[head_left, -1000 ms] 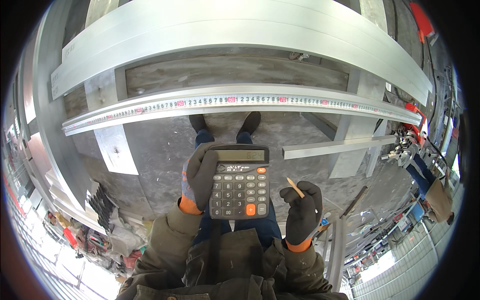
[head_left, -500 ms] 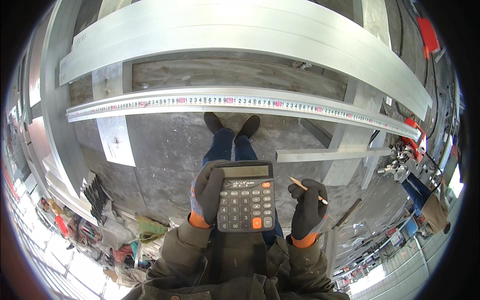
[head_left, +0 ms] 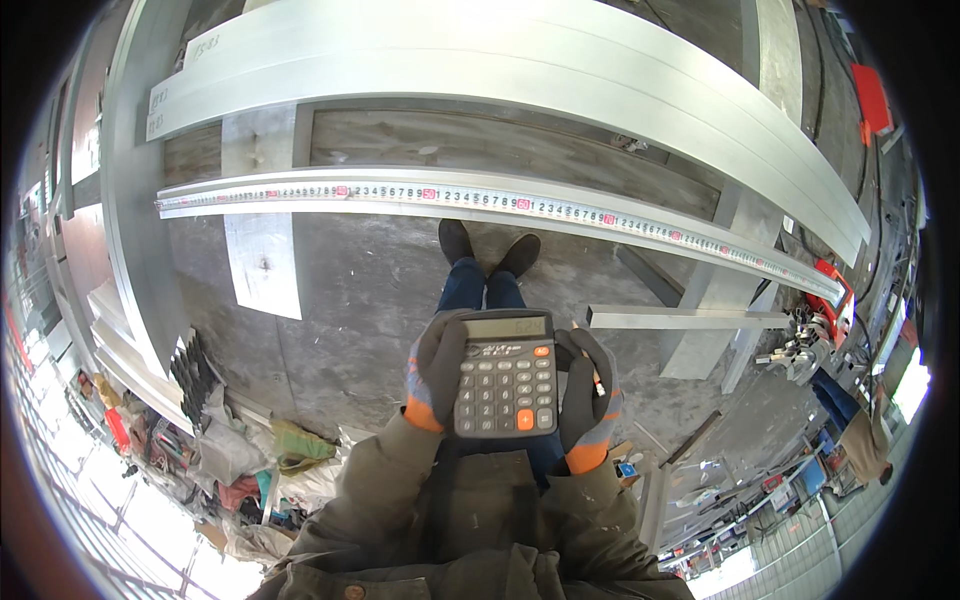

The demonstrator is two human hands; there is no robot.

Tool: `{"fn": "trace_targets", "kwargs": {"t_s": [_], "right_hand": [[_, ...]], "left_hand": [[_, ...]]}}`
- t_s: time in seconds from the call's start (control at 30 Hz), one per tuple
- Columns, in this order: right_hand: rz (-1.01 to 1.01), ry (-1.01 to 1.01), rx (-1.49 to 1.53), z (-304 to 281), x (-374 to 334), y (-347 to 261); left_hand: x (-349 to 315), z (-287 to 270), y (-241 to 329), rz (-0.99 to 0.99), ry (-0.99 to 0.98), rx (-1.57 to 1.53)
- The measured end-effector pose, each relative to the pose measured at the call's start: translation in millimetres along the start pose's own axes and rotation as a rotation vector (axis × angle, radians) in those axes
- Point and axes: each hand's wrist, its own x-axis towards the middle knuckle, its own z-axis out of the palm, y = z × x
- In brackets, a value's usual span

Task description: The person measures a long metal frame with a folding ruler, marks measurement points with a pencil, and uses a calculator to compute values. The person repeats this process on multiple sections of the frame, adjusting the ruler and recording marks along its length.

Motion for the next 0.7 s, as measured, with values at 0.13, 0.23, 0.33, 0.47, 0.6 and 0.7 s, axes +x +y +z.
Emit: {"fn": "trace_targets", "kwargs": {"t_s": [0.13, 0.23, 0.33, 0.47, 0.6, 0.7], "right_hand": [[0.007, 0.072, -0.234, 5, 10, 10], [-0.108, 0.164, -0.197, 11, 27, 18], [-0.129, 0.192, -0.168, 12, 40, 19], [-0.198, 0.066, -0.233, 3, 55, 15], [-0.318, -0.038, -0.367, -7, 71, 12], [-0.311, -0.098, -0.430, -11, 73, 7]], "left_hand": [[41, 4, -34, -0.126, -0.079, -0.107], [63, 12, -52, -0.247, -0.123, -0.296], [82, 13, -53, -0.157, -0.185, -0.216], [102, 4, -35, -0.094, -0.252, -0.128], [106, -3, -9, -0.015, -0.298, -0.057], [95, -7, 11, 0.043, -0.272, 0.077]]}}
